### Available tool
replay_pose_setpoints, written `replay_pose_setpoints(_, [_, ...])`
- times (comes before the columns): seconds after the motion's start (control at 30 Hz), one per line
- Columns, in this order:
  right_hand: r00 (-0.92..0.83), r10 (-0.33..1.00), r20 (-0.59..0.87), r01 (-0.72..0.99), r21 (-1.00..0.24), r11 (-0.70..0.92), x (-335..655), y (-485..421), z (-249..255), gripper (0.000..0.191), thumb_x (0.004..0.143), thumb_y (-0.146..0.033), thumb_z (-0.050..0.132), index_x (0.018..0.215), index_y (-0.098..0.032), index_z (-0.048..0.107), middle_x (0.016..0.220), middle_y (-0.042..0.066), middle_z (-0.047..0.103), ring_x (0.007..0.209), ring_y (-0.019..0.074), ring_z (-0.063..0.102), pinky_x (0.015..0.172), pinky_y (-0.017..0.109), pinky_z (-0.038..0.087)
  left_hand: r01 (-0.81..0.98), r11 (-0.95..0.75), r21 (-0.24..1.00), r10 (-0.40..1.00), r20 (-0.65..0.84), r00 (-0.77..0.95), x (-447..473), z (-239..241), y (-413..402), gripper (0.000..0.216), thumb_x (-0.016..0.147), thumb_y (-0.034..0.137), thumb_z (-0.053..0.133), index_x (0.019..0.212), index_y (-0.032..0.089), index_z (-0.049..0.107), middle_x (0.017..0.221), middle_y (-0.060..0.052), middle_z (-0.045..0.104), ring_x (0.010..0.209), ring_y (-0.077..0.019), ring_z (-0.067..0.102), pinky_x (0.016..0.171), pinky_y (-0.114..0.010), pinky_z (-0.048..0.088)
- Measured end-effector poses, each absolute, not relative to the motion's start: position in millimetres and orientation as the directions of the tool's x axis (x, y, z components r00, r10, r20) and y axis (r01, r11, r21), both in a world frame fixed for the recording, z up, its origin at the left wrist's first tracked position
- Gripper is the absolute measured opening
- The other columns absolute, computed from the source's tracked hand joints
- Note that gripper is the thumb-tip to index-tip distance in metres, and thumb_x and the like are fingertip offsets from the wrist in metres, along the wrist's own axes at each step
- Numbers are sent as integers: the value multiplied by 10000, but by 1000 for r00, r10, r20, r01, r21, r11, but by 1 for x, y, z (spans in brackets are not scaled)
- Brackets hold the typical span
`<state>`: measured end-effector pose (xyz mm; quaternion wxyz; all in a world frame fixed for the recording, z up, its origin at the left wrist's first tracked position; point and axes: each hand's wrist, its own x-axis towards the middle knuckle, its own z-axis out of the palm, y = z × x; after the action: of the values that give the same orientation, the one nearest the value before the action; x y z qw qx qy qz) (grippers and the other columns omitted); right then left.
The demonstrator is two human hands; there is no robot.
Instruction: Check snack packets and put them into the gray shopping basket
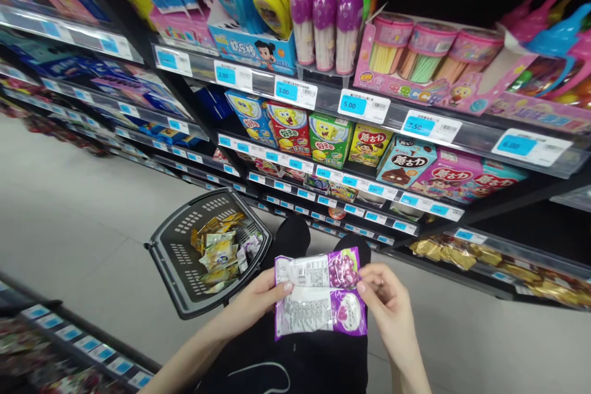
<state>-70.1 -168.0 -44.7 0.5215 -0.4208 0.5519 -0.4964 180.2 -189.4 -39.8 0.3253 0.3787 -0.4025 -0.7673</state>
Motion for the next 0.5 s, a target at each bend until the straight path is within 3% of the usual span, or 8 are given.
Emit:
replay_pose_setpoints(0.1, [-140,-964,-227,89,-972,216,-68,-166,-49,367,752,-356,728,1084,-208,676,653,2,609,597,138,550,572,242,482,100,-380,919,-826,-290,-483,180,-33,-192,388,852,396,598,1152,157,655,1136,-91,678,979,-251,612,917,-354,440])
replay_pose_setpoints(0.27, [-195,-946,-259,29,-966,259,-65,-160,-60,337,681,-482,741,839,-184,746,793,89,717,706,233,650,613,301,539,18,-329,944,-848,-287,-446,175,-32,-190,357,876,368,548,1131,143,657,1090,-82,690,969,-252,605,886,-333,450])
replay_pose_setpoints(0.5, [-314,-884,-347,-69,-920,385,-58,-155,-61,407,667,-531,727,549,-164,593,474,-18,530,438,114,454,414,211,370,-126,-285,950,-820,-309,-482,176,-27,-188,310,878,375,529,927,124,703,869,-40,707,779,-191,585,735,-260,447])
